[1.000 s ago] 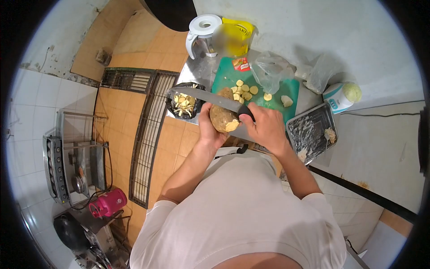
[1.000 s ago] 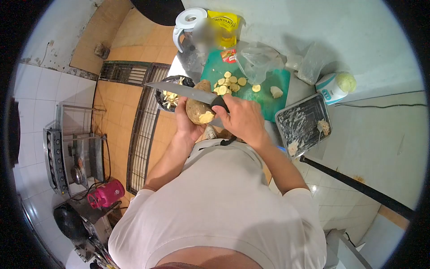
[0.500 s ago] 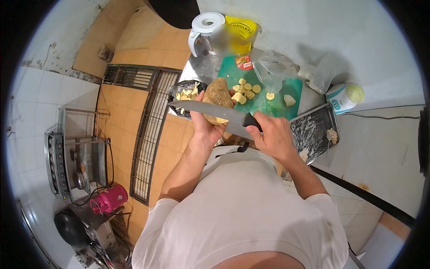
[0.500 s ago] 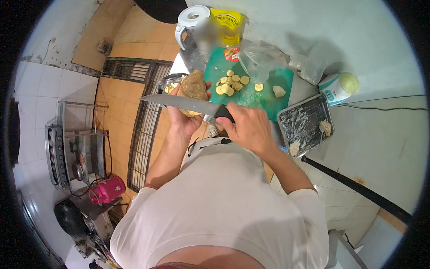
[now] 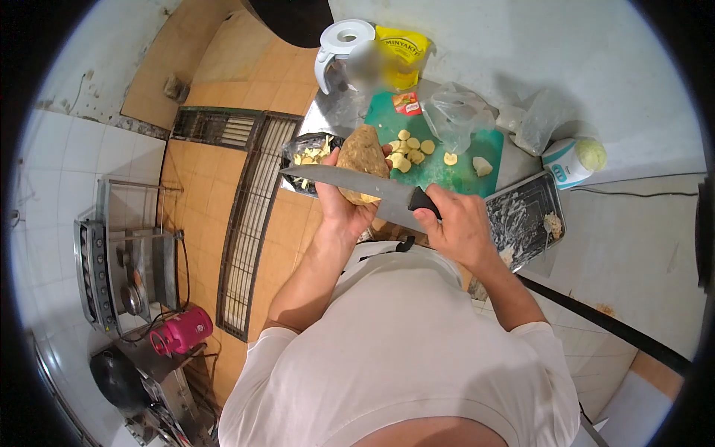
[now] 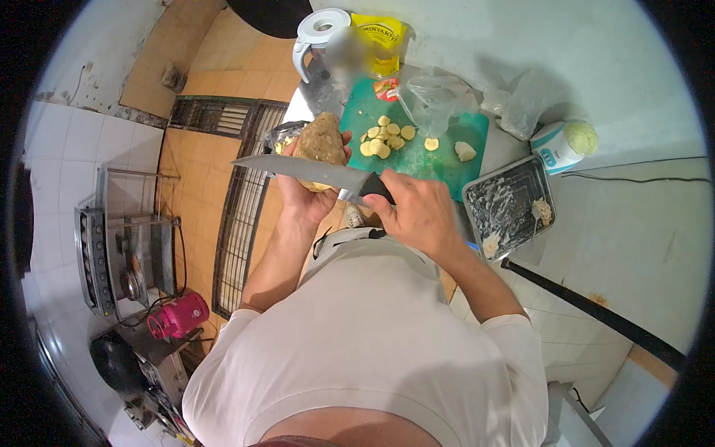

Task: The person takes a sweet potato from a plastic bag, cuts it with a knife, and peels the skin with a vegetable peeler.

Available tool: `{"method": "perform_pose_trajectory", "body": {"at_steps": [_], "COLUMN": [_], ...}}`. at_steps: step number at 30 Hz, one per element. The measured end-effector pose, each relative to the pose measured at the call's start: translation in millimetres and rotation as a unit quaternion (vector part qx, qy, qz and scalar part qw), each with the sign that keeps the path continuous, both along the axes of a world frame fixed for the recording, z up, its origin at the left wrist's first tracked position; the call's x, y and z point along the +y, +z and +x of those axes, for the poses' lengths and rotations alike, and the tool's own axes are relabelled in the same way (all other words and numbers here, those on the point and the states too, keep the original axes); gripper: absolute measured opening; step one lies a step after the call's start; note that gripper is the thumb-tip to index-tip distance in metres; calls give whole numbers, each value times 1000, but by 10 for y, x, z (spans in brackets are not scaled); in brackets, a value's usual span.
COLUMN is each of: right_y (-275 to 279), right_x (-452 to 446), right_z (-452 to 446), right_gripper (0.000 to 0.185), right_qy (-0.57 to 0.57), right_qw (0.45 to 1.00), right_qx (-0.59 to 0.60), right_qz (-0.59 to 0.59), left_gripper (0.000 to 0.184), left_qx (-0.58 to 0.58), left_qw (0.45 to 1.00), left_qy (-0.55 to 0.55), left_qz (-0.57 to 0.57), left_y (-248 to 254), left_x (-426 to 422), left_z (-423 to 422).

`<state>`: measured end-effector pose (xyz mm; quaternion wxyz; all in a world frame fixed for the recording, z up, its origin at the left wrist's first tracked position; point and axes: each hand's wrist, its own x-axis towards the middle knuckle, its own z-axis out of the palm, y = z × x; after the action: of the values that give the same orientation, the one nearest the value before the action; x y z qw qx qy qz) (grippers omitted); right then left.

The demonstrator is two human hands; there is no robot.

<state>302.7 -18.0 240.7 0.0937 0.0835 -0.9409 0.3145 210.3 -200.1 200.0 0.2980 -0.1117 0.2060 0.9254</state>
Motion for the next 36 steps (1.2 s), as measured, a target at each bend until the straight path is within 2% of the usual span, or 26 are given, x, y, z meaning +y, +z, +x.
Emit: {"method": "perform_pose_trajectory", "body": {"at_steps": [7, 13, 16, 19, 22, 26, 31, 36], "right_y": [28, 52, 76, 149, 143, 131, 206, 154], "right_x": [8, -16, -41, -69, -26, 37, 18, 50], "right_z": [4, -15, -47, -183, -206, -95, -9, -40], "right_gripper": [45, 44, 42, 41, 40, 39, 32, 39], "right_qy": [6, 2, 3, -14, -3, 10, 21, 7], "right_qw": [1000, 1000, 1000, 1000, 1000, 1000, 1000, 1000], "right_qx": [0, 3, 23, 18, -19, -9, 2, -12], "right_qz": [-9, 5, 19, 10, 16, -9, -23, -14], "left_gripper": [59, 59, 60, 63, 64, 63, 61, 61], "left_qx": [4, 1, 31, -34, 5, 57, 42, 33], "left_qw": [1000, 1000, 999, 999, 1000, 998, 999, 999], "left_qy": [2, 11, -7, 7, -16, -34, -22, -27], "left_qz": [18, -13, 22, -10, 1, -19, 4, 17], "left_y": [47, 74, 19, 26, -51, -18, 86, 108], "left_x": [42, 44, 24, 113, 125, 43, 51, 101], "left_z": [-5, -27, -28, 96, 113, -48, -93, -92]}}
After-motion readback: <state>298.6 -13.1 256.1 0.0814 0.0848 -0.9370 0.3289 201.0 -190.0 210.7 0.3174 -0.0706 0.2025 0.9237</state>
